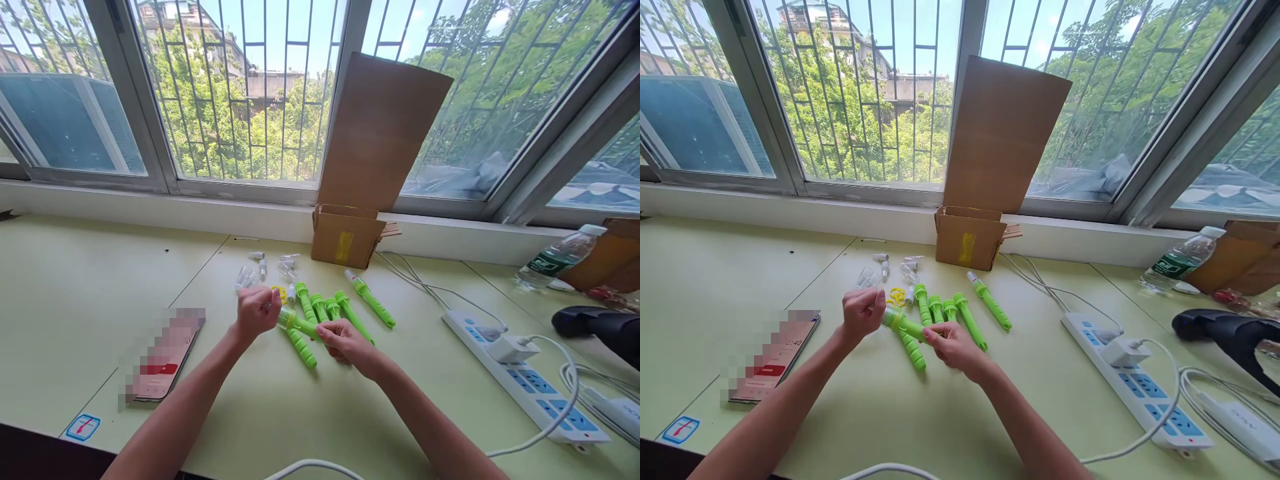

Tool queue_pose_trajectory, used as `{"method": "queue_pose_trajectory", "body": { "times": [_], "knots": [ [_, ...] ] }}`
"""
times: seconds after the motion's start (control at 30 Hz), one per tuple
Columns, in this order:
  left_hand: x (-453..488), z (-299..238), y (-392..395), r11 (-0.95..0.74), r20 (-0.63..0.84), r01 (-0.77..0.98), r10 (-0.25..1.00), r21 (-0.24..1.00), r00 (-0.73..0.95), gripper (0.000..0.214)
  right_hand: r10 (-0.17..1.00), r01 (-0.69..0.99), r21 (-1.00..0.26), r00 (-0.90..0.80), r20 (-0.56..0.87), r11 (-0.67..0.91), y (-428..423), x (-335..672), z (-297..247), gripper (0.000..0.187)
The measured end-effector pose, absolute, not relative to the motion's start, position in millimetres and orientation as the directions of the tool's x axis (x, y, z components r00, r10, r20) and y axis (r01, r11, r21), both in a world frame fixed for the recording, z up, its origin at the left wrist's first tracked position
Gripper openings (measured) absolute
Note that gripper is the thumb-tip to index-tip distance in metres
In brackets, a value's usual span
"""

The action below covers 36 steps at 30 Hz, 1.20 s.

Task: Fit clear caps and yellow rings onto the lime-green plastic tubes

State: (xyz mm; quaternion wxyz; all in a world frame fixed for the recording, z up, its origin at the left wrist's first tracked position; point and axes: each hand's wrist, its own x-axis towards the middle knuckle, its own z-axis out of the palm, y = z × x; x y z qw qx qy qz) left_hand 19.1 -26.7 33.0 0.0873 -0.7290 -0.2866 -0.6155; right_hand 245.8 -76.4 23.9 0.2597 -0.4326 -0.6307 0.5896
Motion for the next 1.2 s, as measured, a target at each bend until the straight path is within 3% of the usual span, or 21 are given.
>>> {"method": "queue_pose_trajectory", "body": {
  "times": [0.1,0.2,0.27,0.37,0.43,0.53,0.6,0.83,1.0,1.13,1.2],
  "knots": [
    [15.7,34.4,-25.5,-0.837,0.958,0.526,0.256,0.153,0.130,0.039,0.891,0.319,-0.943,-0.450,-0.067,0.091,-79.2,242.5,26.4,0.045],
    [12.4,31.4,-21.9,-0.816,0.942,0.546,0.308,0.191,0.131,0.035,0.920,0.485,-0.798,-0.329,0.213,0.358,-82.6,237.1,20.7,0.038],
    [12.3,27.1,-18.9,-0.775,0.897,0.549,0.431,0.314,0.095,0.035,0.866,0.603,-0.626,-0.277,0.416,0.494,-83.8,236.7,14.0,0.034],
    [17.7,20.2,-14.7,-0.670,0.733,0.472,0.676,0.573,0.070,0.040,0.655,0.763,-0.213,-0.335,0.677,0.610,-82.1,244.0,6.8,0.032],
    [23.7,16.7,-12.8,-0.579,0.615,0.404,0.787,0.708,0.050,0.046,0.529,0.809,0.012,-0.396,0.751,0.588,-79.6,250.9,5.7,0.029],
    [30.8,13.2,-11.6,-0.496,0.553,0.409,0.833,0.766,-0.028,0.051,0.470,0.811,0.131,-0.452,0.758,0.570,-77.4,255.6,5.4,0.029],
    [32.1,11.7,-11.7,-0.492,0.575,0.449,0.816,0.746,-0.061,0.051,0.516,0.811,0.082,-0.443,0.733,0.580,-78.1,253.5,4.2,0.031],
    [25.4,12.0,-13.7,-0.604,0.740,0.547,0.671,0.579,-0.043,0.047,0.762,0.753,-0.347,-0.302,0.573,0.560,-84.0,242.5,5.1,0.032],
    [22.0,15.7,-14.9,-0.697,0.841,0.568,0.540,0.437,0.015,0.044,0.883,0.643,-0.612,-0.265,0.388,0.462,-83.9,243.5,15.4,0.037],
    [19.0,20.7,-17.0,-0.758,0.897,0.566,0.436,0.323,0.073,0.042,0.915,0.598,-0.694,-0.298,0.273,0.402,-83.8,243.8,19.1,0.042],
    [17.0,23.7,-17.9,-0.786,0.925,0.565,0.367,0.252,0.099,0.041,0.898,0.593,-0.675,-0.307,0.314,0.439,-84.0,242.8,16.4,0.040]
  ]
}}
